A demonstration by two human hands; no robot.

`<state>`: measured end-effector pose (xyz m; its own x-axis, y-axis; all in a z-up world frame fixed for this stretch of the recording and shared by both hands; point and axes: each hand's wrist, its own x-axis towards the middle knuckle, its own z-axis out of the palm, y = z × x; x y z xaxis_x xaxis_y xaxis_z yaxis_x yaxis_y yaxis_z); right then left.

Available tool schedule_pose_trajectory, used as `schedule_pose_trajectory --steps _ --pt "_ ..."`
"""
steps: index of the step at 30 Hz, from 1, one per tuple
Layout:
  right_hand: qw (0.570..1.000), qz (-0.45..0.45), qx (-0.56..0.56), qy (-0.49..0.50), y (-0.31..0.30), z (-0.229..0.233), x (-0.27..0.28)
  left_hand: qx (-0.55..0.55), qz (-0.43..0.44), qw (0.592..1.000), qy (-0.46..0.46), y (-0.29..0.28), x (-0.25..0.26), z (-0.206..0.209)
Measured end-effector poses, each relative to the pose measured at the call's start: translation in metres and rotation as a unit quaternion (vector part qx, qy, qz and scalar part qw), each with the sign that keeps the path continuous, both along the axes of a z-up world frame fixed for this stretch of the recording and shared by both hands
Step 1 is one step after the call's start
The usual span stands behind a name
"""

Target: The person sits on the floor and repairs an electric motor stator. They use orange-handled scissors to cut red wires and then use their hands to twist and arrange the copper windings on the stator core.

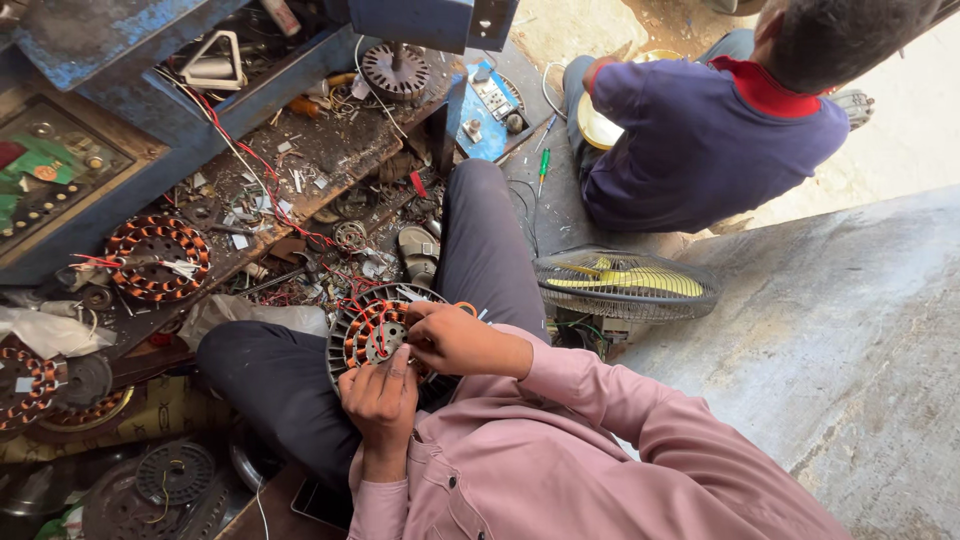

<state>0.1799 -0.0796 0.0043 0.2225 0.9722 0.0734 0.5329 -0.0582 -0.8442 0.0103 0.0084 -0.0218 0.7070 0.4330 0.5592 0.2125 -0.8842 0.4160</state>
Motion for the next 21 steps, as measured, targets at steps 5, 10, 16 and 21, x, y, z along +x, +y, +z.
schedule_pose_trajectory --steps 5,10,16,21 --pt "0.997 -0.013 -0.069 -0.042 0.007 0.012 0.001 0.029 0.029 0.999 -0.018 -0.001 -0.003 -0.009" --pt "0.994 -0.064 -0.066 -0.055 0.009 0.016 -0.007 0.012 0.040 0.999 -0.029 -0.002 -0.003 -0.009" --pt "0.994 -0.076 -0.049 -0.060 0.012 0.003 -0.011 -0.034 0.020 0.998 -0.051 -0.004 0.000 -0.002" --pt "0.993 -0.067 -0.044 -0.081 0.013 0.002 -0.012 -0.045 0.022 0.997 -0.054 -0.005 0.001 0.002"
